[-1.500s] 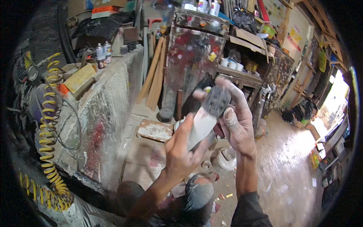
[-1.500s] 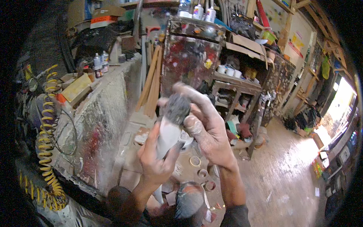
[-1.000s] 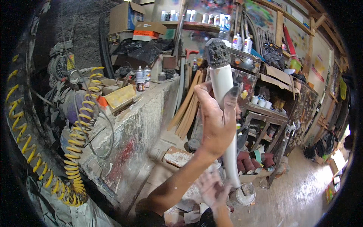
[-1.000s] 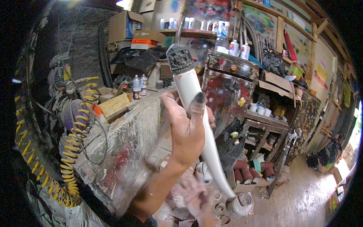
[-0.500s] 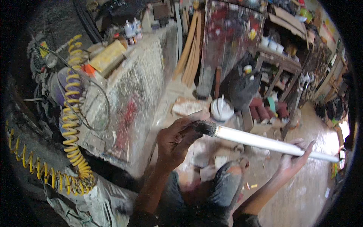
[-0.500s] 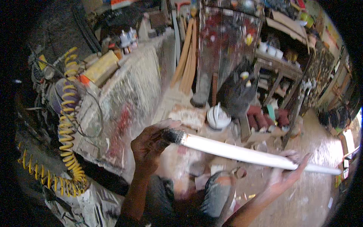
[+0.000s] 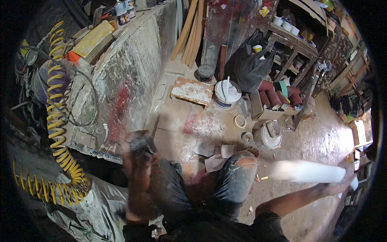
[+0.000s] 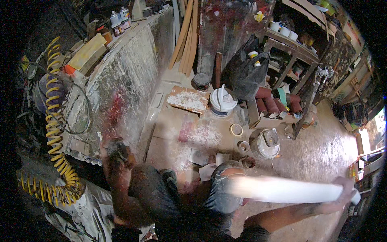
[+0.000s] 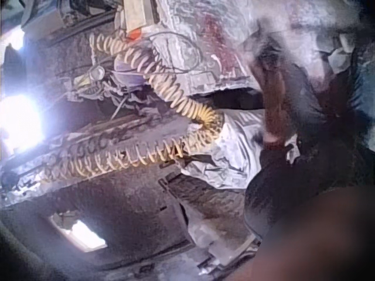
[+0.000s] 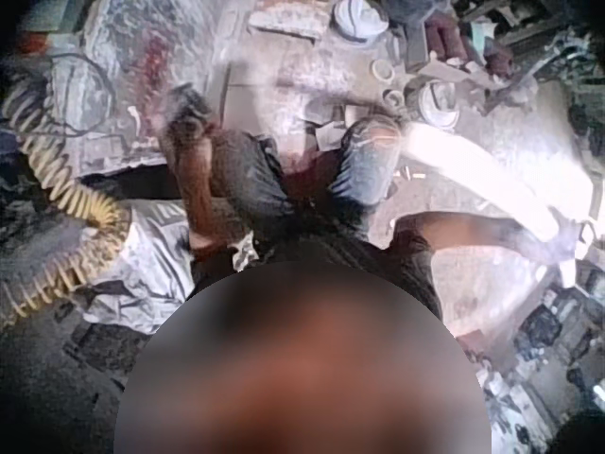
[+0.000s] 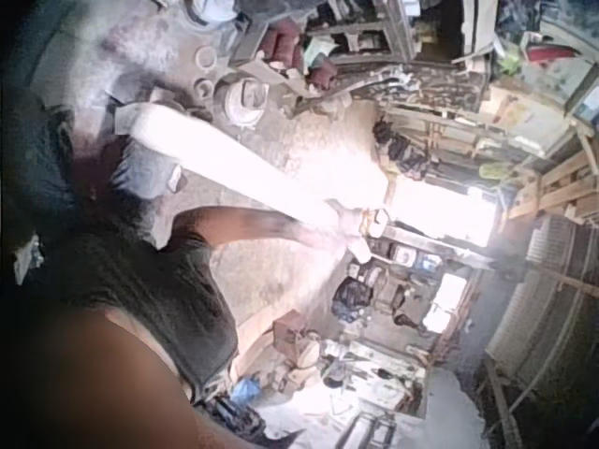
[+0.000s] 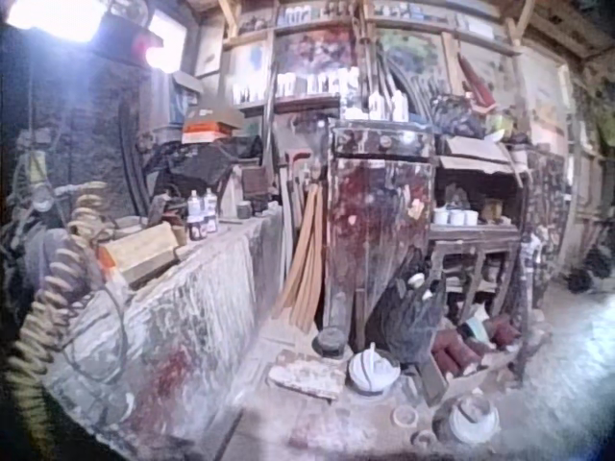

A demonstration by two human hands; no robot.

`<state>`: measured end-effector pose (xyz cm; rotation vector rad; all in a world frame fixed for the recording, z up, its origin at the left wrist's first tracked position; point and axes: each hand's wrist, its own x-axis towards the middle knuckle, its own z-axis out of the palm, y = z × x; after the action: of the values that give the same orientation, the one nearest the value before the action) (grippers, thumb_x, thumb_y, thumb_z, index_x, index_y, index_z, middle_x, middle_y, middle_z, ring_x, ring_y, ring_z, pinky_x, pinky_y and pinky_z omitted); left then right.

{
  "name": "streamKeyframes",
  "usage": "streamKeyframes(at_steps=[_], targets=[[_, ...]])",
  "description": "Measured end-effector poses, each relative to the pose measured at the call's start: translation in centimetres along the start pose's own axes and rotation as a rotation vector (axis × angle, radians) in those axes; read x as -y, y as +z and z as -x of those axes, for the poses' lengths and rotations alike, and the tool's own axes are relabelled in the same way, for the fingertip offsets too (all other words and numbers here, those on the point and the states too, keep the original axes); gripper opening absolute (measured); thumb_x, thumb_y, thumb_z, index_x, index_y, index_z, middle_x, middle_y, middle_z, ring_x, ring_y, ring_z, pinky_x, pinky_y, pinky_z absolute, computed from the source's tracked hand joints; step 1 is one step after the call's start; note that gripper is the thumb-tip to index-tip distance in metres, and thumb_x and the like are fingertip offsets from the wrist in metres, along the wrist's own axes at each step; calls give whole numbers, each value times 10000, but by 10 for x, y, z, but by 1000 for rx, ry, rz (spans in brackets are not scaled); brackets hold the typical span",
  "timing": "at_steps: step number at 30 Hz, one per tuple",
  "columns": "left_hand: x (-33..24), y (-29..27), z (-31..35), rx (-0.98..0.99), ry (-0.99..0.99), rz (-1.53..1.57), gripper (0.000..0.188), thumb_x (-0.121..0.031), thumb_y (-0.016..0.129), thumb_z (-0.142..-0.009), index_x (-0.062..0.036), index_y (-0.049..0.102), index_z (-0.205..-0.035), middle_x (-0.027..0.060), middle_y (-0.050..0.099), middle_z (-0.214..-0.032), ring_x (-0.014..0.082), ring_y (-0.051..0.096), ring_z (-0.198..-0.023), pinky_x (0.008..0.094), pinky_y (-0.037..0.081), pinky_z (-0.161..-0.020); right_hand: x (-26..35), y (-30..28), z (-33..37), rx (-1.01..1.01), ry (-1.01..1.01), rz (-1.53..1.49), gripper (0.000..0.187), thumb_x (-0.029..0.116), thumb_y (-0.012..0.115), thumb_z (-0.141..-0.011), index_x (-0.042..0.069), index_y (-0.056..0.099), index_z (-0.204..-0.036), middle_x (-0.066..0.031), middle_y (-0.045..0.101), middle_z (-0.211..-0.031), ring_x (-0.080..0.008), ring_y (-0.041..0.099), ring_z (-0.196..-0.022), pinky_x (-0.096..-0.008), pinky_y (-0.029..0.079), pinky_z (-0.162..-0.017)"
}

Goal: The person assembles a long white pipe by inserting a smaller piece into one end, tapping it to secure the fit, and applying glue to the joint. They then retrieve a spray can from a shelf and spray the pipe's surface.

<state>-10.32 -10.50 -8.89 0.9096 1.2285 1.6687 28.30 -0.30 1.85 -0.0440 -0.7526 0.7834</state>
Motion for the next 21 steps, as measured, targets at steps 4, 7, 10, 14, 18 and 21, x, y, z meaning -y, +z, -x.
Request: streamKeyframes(at_steps=[4, 7, 10, 14, 18, 21], targets=[[10, 23, -8, 152, 299, -314, 260, -143, 567, -945, -33, 449, -1149, 162, 577, -1108, 225, 582, -1039, 367, 475, -902, 4, 6, -4, -267, -239, 612, 297, 285, 426, -985, 107, 264, -812, 14, 269, -777, -109, 332, -729, -278, 318, -734], [21, 45, -24, 253, 533, -229, 262, -37, 605, -868, -6, 514, -1112, 207, 624, -1132, 301, 627, -1030, 392, 478, -918, 1, 14, 2, -354, -252, 901, 334, 346, 399, -992, 121, 218, -824, 9, 268, -832, -128, 338, -775, -297, 323, -812], [28, 50, -34, 108, 759, -430, 242, -3, 618, -827, 0, 548, -1059, 215, 645, -1117, 326, 651, -1012, 396, 508, -899, 1, 21, 9, -300, -390, 1047, 344, 366, 401, -992, 121, 225, -827, 8, 278, -833, -132, 337, -761, -301, 329, -840], [30, 52, -33, 144, 831, -560, 201, 12, 629, -805, -4, 557, -992, 230, 659, -1120, 338, 664, -1012, 404, 521, -900, 4, 19, 19, 254, -624, 1611, 367, 390, 431, -968, 109, 247, -821, 12, 278, -815, -127, 343, -748, -286, 331, -822], [32, 60, -31, 84, 848, -392, 239, 63, 580, -773, -11, 484, -979, 287, 632, -1132, 381, 617, -1084, 440, 481, -949, 10, 6, 22, 372, -429, 1466, 347, 368, 433, -965, 94, 276, -821, 4, 268, -786, -120, 319, -706, -270, 315, -719], [34, 64, -33, 45, 852, -388, 230, 73, 571, -771, -11, 477, -963, 302, 634, -1114, 384, 610, -1097, 444, 477, -955, 17, -2, 18, 6, -97, 667, 281, 286, 402, -998, 107, 315, -800, -8, 269, -727, -112, 272, -626, -270, 286, -596]])
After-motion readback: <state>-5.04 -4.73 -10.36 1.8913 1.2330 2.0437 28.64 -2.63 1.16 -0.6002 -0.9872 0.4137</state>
